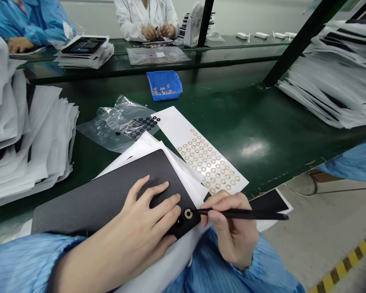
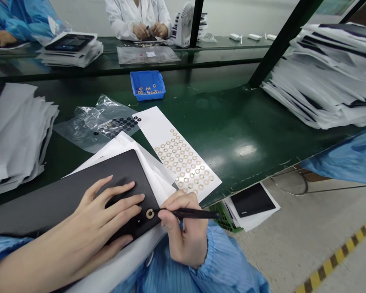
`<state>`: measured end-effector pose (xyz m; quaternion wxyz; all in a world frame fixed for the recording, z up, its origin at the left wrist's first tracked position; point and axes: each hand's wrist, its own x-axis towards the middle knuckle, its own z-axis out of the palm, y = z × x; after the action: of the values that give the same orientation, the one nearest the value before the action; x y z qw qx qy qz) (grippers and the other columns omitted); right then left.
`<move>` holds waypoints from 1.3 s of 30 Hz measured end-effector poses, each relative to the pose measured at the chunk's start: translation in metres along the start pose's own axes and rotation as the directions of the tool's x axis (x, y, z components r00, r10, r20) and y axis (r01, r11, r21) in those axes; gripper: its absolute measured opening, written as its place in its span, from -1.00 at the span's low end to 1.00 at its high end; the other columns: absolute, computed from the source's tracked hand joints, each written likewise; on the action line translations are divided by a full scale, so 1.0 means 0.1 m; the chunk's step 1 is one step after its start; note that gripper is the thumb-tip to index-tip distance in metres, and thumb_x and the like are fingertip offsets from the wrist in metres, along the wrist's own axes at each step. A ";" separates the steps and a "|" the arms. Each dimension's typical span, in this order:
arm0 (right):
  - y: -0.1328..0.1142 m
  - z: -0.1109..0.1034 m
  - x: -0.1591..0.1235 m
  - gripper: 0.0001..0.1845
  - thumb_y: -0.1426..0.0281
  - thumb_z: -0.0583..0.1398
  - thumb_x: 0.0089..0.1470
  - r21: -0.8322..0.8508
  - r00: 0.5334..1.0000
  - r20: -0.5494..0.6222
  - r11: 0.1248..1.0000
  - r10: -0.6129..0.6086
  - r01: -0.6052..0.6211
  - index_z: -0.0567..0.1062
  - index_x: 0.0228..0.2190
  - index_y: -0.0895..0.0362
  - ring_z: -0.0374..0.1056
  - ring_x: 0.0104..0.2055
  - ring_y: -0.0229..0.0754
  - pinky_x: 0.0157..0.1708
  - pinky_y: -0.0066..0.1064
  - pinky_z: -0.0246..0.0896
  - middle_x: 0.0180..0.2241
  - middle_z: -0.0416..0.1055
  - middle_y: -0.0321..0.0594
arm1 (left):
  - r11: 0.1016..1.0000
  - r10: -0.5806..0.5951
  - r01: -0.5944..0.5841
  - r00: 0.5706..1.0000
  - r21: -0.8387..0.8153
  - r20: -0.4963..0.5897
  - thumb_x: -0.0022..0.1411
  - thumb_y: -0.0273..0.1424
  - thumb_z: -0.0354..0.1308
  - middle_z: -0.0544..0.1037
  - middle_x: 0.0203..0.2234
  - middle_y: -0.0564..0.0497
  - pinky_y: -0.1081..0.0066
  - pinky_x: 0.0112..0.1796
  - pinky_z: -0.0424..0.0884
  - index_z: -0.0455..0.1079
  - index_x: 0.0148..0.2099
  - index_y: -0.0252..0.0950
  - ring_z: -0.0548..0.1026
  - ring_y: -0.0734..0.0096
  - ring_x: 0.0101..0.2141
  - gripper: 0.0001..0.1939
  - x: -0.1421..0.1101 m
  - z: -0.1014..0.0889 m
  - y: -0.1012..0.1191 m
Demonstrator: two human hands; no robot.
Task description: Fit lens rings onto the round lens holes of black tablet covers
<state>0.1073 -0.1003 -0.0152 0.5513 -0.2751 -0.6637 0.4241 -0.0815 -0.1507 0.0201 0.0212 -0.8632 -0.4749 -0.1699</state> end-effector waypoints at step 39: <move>0.81 1.42 2.63 -0.85 0.46 0.08 0.05 -0.367 0.769 0.639 0.870 -0.023 0.330 0.25 -0.54 0.09 0.28 -0.49 -0.22 -0.37 -0.40 0.18 -0.57 0.37 -0.30 | 0.928 -0.212 0.271 0.948 -0.254 0.236 0.20 -0.39 0.20 0.50 -0.14 0.00 0.33 0.00 0.26 0.42 -0.20 -0.28 0.39 0.25 -0.08 -0.88 0.11 -0.24 -0.36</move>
<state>-0.1016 0.1216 0.0414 0.2619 -0.1782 -0.9106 0.2655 -0.1122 -0.1265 0.0422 -0.1726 -0.8046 -0.5485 -0.1481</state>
